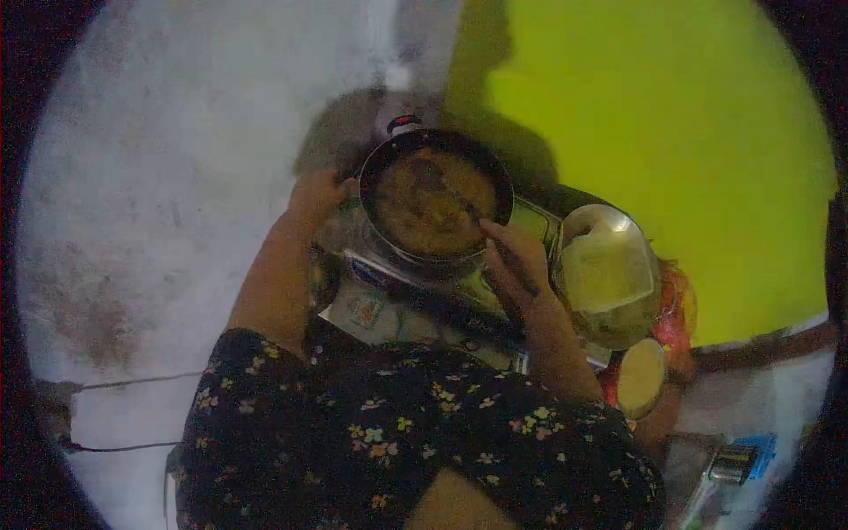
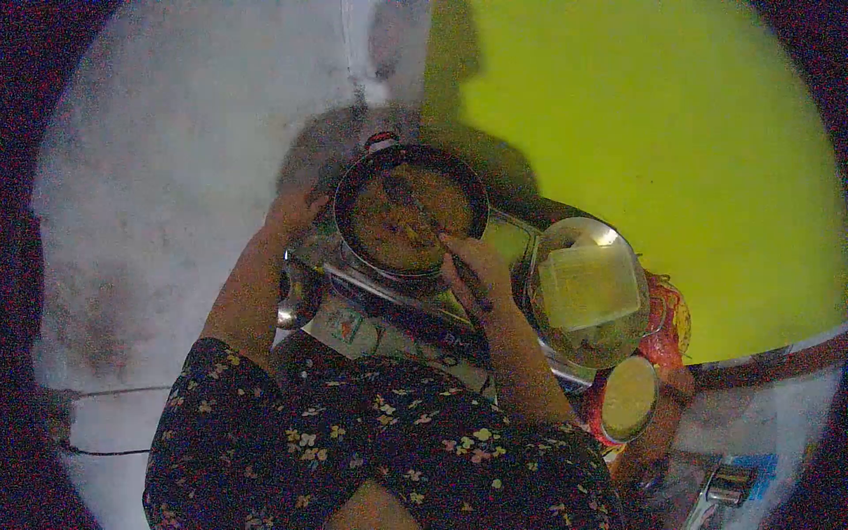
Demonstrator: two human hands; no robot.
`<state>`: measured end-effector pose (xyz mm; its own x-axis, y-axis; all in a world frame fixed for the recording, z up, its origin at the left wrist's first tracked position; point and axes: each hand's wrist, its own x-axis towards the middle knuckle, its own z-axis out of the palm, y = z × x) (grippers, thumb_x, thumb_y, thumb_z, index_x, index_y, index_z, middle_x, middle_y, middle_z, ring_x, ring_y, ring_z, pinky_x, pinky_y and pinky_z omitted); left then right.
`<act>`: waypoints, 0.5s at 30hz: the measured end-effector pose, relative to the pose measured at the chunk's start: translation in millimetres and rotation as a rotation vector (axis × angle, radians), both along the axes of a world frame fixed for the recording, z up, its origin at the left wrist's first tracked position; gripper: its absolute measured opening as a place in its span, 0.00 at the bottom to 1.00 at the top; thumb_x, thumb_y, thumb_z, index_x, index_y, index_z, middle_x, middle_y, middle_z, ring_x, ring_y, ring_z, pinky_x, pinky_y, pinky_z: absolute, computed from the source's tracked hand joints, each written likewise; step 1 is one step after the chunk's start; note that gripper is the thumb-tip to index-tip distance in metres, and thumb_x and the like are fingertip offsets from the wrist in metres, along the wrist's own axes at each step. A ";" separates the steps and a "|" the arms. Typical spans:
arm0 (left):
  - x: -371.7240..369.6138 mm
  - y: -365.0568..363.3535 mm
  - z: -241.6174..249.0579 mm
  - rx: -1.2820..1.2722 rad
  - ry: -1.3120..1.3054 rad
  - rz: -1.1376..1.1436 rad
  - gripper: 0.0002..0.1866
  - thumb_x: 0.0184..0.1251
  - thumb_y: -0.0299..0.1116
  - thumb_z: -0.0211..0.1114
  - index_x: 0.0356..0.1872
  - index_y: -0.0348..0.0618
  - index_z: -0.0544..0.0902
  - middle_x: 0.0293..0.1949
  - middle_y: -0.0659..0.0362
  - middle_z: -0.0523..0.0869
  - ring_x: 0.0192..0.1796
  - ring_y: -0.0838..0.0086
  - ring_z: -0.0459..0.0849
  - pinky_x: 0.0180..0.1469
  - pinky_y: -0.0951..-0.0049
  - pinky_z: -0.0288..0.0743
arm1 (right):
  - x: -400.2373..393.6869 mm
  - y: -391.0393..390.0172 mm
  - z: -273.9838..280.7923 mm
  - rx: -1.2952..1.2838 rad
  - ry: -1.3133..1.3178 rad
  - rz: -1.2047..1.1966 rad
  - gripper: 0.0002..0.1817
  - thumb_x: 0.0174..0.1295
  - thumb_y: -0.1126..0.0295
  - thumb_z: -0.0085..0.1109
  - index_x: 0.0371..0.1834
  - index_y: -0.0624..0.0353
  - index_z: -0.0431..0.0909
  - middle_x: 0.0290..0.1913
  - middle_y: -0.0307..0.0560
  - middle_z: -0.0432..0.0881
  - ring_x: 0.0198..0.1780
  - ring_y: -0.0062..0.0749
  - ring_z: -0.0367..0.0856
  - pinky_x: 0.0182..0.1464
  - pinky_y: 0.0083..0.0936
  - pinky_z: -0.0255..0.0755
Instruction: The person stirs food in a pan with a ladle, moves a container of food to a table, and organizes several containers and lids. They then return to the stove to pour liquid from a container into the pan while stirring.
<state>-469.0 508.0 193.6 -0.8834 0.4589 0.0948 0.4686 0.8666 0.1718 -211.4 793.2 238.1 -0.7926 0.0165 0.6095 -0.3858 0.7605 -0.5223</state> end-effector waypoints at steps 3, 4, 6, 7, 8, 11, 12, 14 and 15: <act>1.8 -2.1 -1.5 0.076 0.023 0.002 0.31 0.65 0.60 0.51 0.51 0.40 0.78 0.46 0.45 0.83 0.50 0.49 0.80 0.52 0.53 0.74 | -0.2 3.2 -12.0 -0.124 -0.097 -0.017 0.16 0.58 0.77 0.57 0.51 0.59 0.79 0.30 0.48 0.79 0.30 0.36 0.79 0.36 0.28 0.73; 3.1 -0.6 1.7 0.063 0.002 0.006 0.31 0.65 0.60 0.51 0.51 0.41 0.78 0.46 0.45 0.83 0.50 0.49 0.80 0.52 0.53 0.73 | -3.5 5.2 -19.8 -0.196 -0.116 -0.015 0.17 0.55 0.79 0.59 0.50 0.57 0.79 0.30 0.48 0.79 0.31 0.39 0.79 0.36 0.30 0.73; 6.3 1.3 9.6 0.035 -0.040 0.017 0.30 0.65 0.59 0.52 0.51 0.41 0.78 0.47 0.45 0.82 0.51 0.50 0.80 0.52 0.53 0.73 | -5.7 6.0 -22.4 -0.175 -0.078 -0.016 0.19 0.53 0.81 0.61 0.49 0.56 0.79 0.30 0.48 0.79 0.31 0.42 0.79 0.36 0.31 0.73; 5.5 1.0 8.5 0.013 -0.035 0.026 0.30 0.65 0.59 0.52 0.51 0.41 0.78 0.47 0.45 0.82 0.51 0.50 0.80 0.53 0.53 0.73 | -5.3 4.9 -18.2 -0.081 -0.023 -0.021 0.19 0.53 0.81 0.61 0.49 0.56 0.79 0.30 0.49 0.79 0.32 0.42 0.79 0.36 0.31 0.73; 3.9 1.1 6.5 -0.009 -0.029 0.035 0.31 0.65 0.60 0.51 0.51 0.41 0.78 0.47 0.46 0.82 0.51 0.50 0.80 0.53 0.53 0.73 | -4.9 2.9 -12.6 0.012 0.033 -0.025 0.19 0.53 0.81 0.61 0.49 0.56 0.79 0.30 0.49 0.79 0.32 0.42 0.79 0.36 0.31 0.73; 0.2 -0.3 0.4 0.006 -0.002 0.025 0.31 0.65 0.59 0.51 0.52 0.40 0.78 0.48 0.46 0.82 0.52 0.51 0.80 0.54 0.53 0.72 | -4.9 1.0 -3.4 -0.045 0.060 -0.047 0.18 0.55 0.80 0.60 0.50 0.55 0.78 0.30 0.50 0.79 0.31 0.43 0.79 0.35 0.31 0.73; -1.0 -2.3 -2.0 0.023 0.009 0.017 0.31 0.66 0.59 0.51 0.52 0.40 0.78 0.48 0.46 0.82 0.52 0.51 0.80 0.54 0.53 0.72 | -7.4 6.7 -12.0 -0.061 0.054 -0.087 0.18 0.55 0.79 0.59 0.51 0.55 0.78 0.31 0.50 0.80 0.32 0.43 0.79 0.36 0.31 0.73; -10.2 -2.4 -6.3 -0.037 -0.037 0.017 0.32 0.66 0.59 0.50 0.54 0.40 0.77 0.48 0.46 0.82 0.52 0.51 0.80 0.54 0.53 0.73 | -10.1 19.1 -27.8 -0.120 0.019 -0.159 0.18 0.56 0.78 0.59 0.52 0.55 0.77 0.32 0.51 0.80 0.33 0.43 0.80 0.37 0.32 0.73; -14.0 -3.1 -9.6 -0.068 -0.059 0.018 0.32 0.66 0.59 0.50 0.55 0.40 0.76 0.48 0.46 0.82 0.52 0.51 0.80 0.54 0.53 0.73 | -9.2 20.2 -27.7 -0.166 -0.010 -0.190 0.18 0.57 0.78 0.58 0.52 0.55 0.77 0.33 0.51 0.80 0.33 0.43 0.80 0.37 0.32 0.73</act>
<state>-483.0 504.8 184.0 -0.8945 0.4469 0.0113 0.4440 0.8852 0.1393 -220.7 813.4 210.4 -0.7720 0.2648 0.5778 -0.2384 0.7221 -0.6495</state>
